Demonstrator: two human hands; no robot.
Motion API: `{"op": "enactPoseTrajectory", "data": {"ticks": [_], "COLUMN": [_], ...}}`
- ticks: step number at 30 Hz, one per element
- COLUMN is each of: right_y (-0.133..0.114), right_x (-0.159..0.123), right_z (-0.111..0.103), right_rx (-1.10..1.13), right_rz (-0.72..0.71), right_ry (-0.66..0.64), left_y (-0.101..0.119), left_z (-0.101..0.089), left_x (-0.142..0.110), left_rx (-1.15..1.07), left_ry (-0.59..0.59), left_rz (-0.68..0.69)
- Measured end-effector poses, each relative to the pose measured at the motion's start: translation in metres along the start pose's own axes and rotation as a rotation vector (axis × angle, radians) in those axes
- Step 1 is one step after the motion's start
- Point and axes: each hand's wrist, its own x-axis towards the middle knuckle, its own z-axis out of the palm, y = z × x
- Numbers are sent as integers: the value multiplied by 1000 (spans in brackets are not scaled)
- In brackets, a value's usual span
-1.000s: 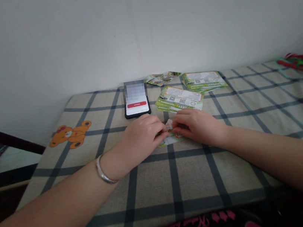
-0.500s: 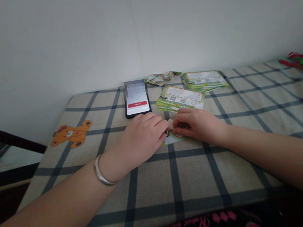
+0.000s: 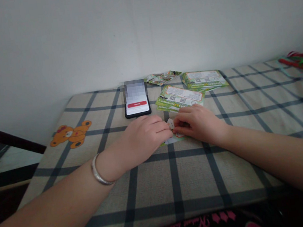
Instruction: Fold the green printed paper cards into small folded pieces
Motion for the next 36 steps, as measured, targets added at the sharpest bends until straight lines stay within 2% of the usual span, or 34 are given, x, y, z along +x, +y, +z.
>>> {"op": "enactPoseTrajectory", "data": {"ticks": [8, 13, 18, 27, 36], "right_y": [5, 15, 19, 8, 10], "right_x": [-5, -11, -12, -7, -11], "right_z": [-3, -10, -10, -17, -25], "right_rx": [150, 272, 191, -26, -78], "right_rz": [-52, -263, -318, -431, -406], "right_ry": [6, -49, -51, -62, -126], "left_y": [1, 1, -1, 0, -4], "left_z": [-3, 0, 2, 2, -5], "left_x": [-3, -5, -5, -3, -3], "left_rx": [47, 93, 86, 44, 65], "left_ry": [5, -19, -24, -51, -52], "left_rz": [27, 43, 51, 39, 75]}}
